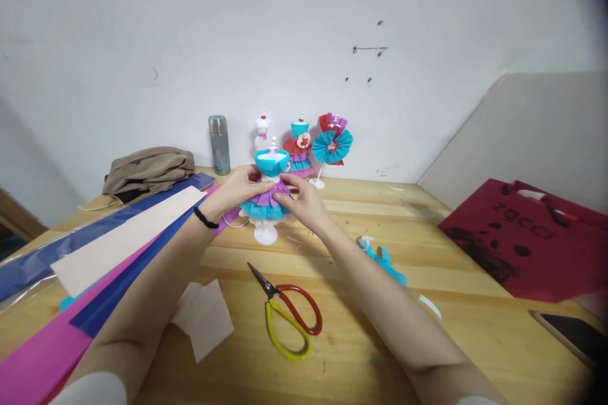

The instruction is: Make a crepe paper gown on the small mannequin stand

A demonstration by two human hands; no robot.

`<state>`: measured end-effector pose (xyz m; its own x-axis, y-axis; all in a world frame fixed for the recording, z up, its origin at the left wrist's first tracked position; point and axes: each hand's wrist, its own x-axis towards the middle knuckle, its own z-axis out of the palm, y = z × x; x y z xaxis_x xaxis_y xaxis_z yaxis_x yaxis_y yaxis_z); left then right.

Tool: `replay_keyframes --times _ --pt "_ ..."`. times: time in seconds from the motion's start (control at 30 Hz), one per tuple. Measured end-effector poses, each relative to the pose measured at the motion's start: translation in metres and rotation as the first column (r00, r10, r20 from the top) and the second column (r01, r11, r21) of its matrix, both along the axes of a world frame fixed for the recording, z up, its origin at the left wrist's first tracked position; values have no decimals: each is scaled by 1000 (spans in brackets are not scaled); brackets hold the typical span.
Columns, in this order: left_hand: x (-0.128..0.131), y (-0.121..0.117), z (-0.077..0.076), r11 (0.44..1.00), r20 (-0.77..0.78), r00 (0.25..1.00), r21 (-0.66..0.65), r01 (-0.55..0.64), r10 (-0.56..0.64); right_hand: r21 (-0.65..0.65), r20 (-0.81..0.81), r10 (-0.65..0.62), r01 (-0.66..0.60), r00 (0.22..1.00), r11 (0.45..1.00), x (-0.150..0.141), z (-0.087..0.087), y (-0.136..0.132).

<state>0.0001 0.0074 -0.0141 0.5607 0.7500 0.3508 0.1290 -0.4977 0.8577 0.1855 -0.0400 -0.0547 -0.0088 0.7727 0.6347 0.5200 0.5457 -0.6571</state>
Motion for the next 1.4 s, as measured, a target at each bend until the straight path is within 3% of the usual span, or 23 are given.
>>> replay_keyframes --times 0.13,0.27,0.4,0.57,0.7,0.87,0.97,1.03,1.1,1.27,1.4 --pt "4 -4 -1 998 33 999 46 -45 43 172 50 -139 129 989 977 -1 7 -12" --pt "11 -10 -2 987 34 993 106 -120 117 280 135 -169 126 976 952 -8 13 -25" --pt "11 -17 4 986 16 991 93 -135 134 277 212 -175 113 961 954 -11 16 -31" --pt "6 -25 17 995 25 1000 -96 1 1 193 156 -244 213 957 958 -5 16 -26" --pt "2 -26 21 989 -25 999 -148 -31 28 39 68 -162 160 984 986 5 17 -19" --pt "1 -23 22 982 -44 985 102 -160 165 -6 72 -50 51 996 999 13 22 -17" --pt "4 -24 21 987 -26 999 158 -27 31 -30 85 42 -39 996 999 14 24 -20" --pt "7 -26 19 989 -7 998 132 66 -66 -40 80 82 -79 993 996 14 26 -22" --pt "11 -28 17 993 30 996 82 83 -85 -42 62 83 -81 995 996 14 29 -24" --pt "14 -32 15 999 64 998 28 27 -29 118 -158 -28 47 987 992 14 40 -30" --pt "15 -35 17 999 75 996 31 38 -40 281 -206 30 29 978 959 10 48 -40"
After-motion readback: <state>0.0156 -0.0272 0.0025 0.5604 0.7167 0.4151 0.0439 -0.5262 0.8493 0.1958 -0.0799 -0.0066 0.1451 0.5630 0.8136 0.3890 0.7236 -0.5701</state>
